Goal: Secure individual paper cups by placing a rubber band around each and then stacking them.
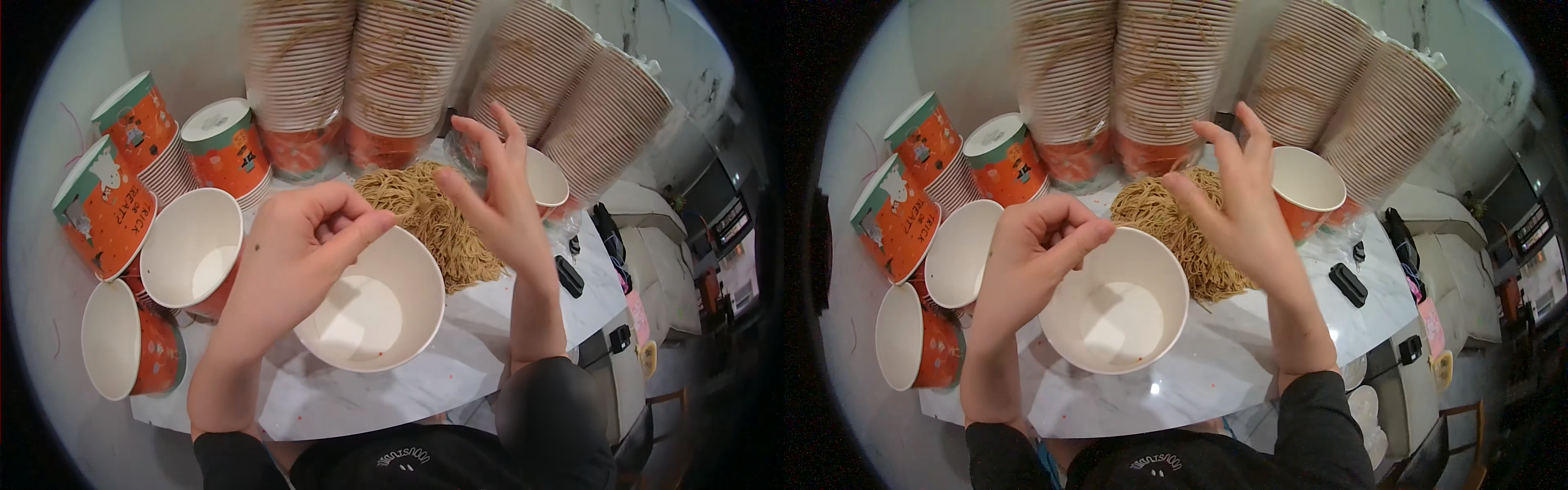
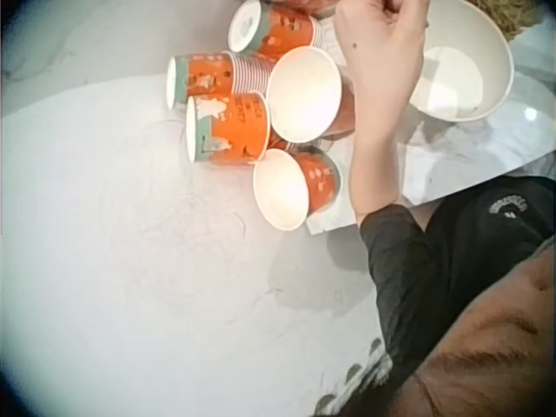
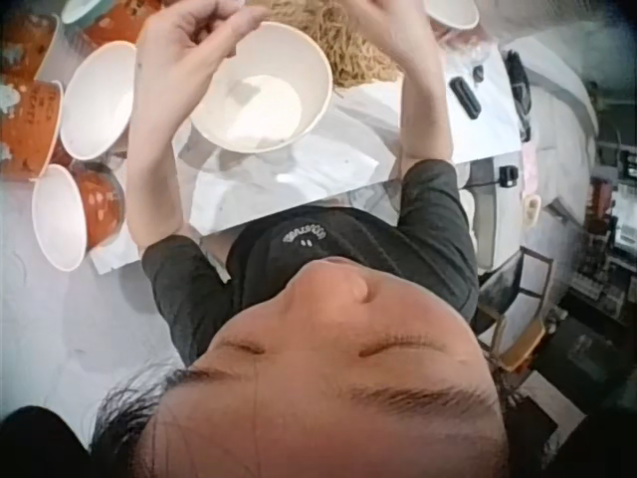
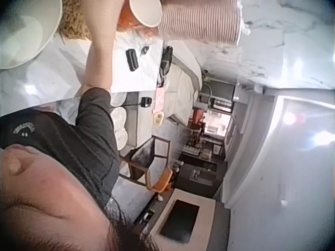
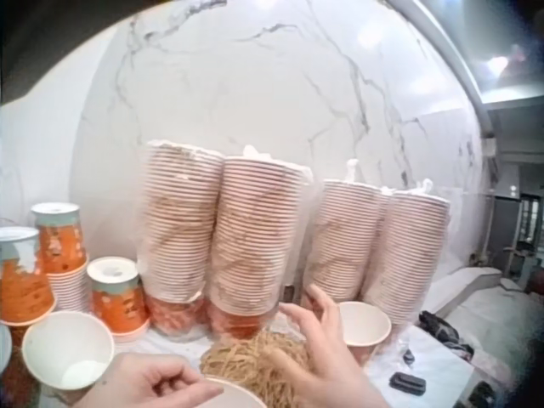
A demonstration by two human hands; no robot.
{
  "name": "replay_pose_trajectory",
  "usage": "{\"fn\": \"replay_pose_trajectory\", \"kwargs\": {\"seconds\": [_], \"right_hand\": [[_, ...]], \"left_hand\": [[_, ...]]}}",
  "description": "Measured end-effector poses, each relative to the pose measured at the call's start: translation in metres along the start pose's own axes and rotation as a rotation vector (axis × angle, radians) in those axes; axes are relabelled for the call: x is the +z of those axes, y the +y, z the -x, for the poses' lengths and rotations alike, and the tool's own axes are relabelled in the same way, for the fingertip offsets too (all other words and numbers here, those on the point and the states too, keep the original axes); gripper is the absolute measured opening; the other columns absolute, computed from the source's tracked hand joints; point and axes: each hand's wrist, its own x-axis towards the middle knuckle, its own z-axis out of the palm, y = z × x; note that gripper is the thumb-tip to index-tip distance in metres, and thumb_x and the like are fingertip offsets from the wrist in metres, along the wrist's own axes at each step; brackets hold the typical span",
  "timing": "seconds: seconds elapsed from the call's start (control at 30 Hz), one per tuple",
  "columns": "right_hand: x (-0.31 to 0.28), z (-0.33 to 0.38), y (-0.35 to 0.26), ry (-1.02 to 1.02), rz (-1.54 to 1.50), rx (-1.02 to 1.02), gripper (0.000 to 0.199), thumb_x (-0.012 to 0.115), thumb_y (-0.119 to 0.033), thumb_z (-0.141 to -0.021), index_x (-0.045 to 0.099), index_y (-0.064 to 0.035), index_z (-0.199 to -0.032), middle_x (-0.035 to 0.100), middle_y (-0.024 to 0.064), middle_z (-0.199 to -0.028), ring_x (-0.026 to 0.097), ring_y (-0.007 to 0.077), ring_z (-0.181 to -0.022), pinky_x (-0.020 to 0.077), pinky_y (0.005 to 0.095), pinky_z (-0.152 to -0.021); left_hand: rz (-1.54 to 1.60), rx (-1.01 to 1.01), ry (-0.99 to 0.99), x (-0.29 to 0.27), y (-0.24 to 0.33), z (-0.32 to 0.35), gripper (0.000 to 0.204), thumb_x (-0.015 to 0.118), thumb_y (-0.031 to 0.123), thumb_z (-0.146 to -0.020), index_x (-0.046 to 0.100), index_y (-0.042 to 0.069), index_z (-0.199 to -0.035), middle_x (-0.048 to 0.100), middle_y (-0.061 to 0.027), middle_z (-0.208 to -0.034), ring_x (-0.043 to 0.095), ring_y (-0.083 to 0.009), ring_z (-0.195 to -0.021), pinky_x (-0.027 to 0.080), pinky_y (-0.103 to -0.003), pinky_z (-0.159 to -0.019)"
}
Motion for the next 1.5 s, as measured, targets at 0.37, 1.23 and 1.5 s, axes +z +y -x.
{"fn": "replay_pose_trajectory", "kwargs": {"seconds": [0.37, 1.23, 1.5], "right_hand": [[-0.004, 0.015, -0.037, -0.516, -1.097, 0.275, 0.018, 0.066, -0.009, -0.099, 0.062, 0.0025, -0.113, 0.064, 0.001, -0.098, 0.057, 0.0039, -0.087, 0.0471, 0.0198, -0.075], [-0.017, 0.017, -0.046, -0.095, -0.358, -0.242, 0.015, 0.075, 0.0, -0.078, 0.067, -0.0041, -0.09, 0.062, 0.0065, -0.078, 0.066, 0.0216, -0.066, 0.0527, 0.0314, -0.058], [-0.012, 0.018, -0.047, -0.052, -0.287, -0.28, 0.017, 0.075, 0.001, -0.076, 0.066, -0.0048, -0.09, 0.062, 0.0066, -0.079, 0.067, 0.0223, -0.067, 0.0539, 0.0324, -0.059]], "left_hand": [[-0.049, -0.007, -0.072, -0.006, 0.004, 0.002, 0.024, 0.072, 0.018, -0.097, 0.069, 0.001, -0.081, 0.062, 0.0039, -0.069, 0.049, -0.0013, -0.06, 0.037, -0.02, -0.053], [0.171, -0.164, -0.307, -0.015, 0.006, 0.0, 0.031, 0.069, 0.0, -0.09, 0.062, -0.006, -0.12, 0.07, -0.0035, -0.1, 0.067, -0.0035, -0.083, 0.056, -0.018, -0.069], [0.391, -0.205, -0.355, -0.015, 0.005, -0.002, 0.043, 0.071, -0.004, -0.088, 0.058, -0.009, -0.128, 0.071, -0.0082, -0.109, 0.07, -0.0089, -0.094, 0.057, -0.022, -0.082]]}}
